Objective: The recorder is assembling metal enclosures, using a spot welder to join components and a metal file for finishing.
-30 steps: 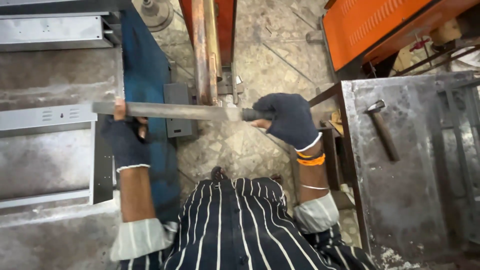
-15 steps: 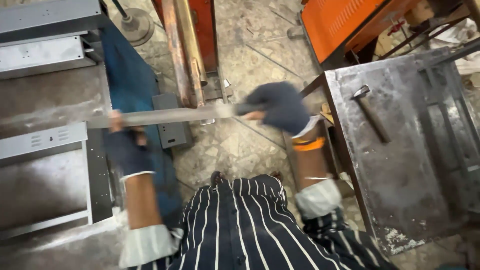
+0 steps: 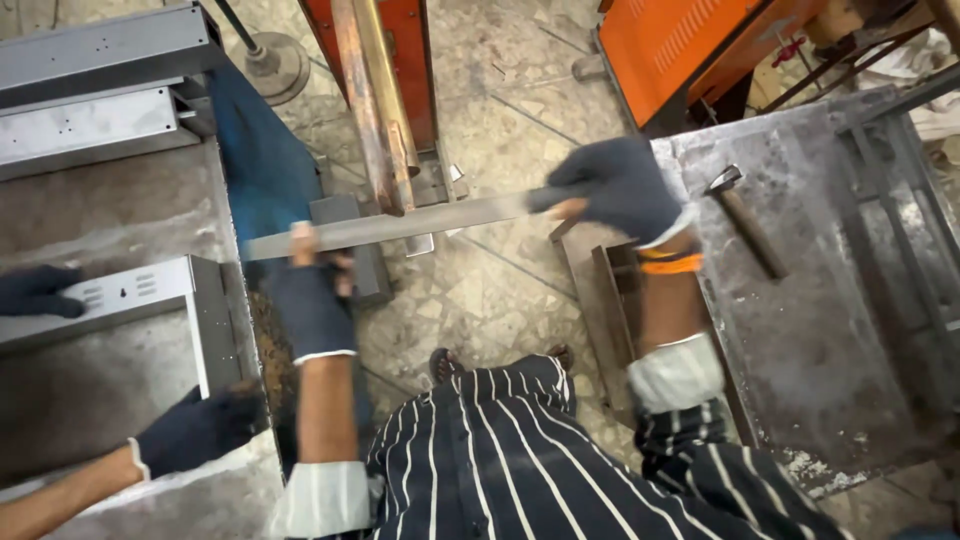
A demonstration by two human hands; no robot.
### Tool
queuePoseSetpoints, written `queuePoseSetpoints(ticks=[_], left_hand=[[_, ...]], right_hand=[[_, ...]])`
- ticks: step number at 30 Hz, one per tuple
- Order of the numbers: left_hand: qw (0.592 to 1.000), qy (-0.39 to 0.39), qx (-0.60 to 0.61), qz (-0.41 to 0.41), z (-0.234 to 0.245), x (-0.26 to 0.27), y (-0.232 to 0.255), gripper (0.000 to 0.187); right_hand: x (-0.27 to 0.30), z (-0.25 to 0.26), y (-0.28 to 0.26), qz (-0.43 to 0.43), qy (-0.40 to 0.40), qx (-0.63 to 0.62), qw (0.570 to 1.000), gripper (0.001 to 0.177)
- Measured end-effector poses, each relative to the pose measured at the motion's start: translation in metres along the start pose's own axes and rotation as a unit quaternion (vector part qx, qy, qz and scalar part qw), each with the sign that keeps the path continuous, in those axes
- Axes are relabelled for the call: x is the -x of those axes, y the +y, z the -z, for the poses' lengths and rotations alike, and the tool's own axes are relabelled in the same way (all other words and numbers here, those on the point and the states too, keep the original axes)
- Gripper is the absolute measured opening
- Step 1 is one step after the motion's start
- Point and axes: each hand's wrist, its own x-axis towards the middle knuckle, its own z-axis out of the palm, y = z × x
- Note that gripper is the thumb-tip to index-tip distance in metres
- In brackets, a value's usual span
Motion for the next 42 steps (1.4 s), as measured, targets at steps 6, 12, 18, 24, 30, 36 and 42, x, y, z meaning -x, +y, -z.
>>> queuePoseSetpoints(ticks=[6,12,18,24,30,36,42], left_hand=[[0.994,-0.007,0.058,-0.087,0.069,-0.048,0.009,0.030],[0.997,-0.053,-0.040,-0.031,0.002,-0.003,0.000,0.037],[1.000,0.013,-0.006,-0.009,-0.010,-0.001,0.015,0.032],[0.992,-0.059,0.045,-0.099,0.040,-0.039,0.014,0.039],[0.992,-0.112,0.007,-0.055,-0.023,0.006,-0.001,0.024],[0.997,-0.038,-0.062,-0.042,0.005,-0.022,-0.003,0.036],[0.994,-0.090,0.033,-0.047,0.007,-0.023,-0.002,0.035]], right_hand=[[-0.022,-0.063,-0.005,0.201,0.025,0.115,0.972,0.042],[0.000,0.001,0.028,0.047,0.011,0.033,0.998,0.036],[0.002,-0.010,0.036,0.057,0.036,-0.013,0.998,0.037],[-0.007,-0.051,0.014,0.185,0.059,0.092,0.977,0.044],[0.015,0.013,0.066,0.025,0.040,-0.049,0.998,0.041],[0.003,-0.010,0.023,0.074,0.079,0.121,0.987,0.041],[0.011,-0.015,0.031,0.134,0.089,0.071,0.984,0.040]])
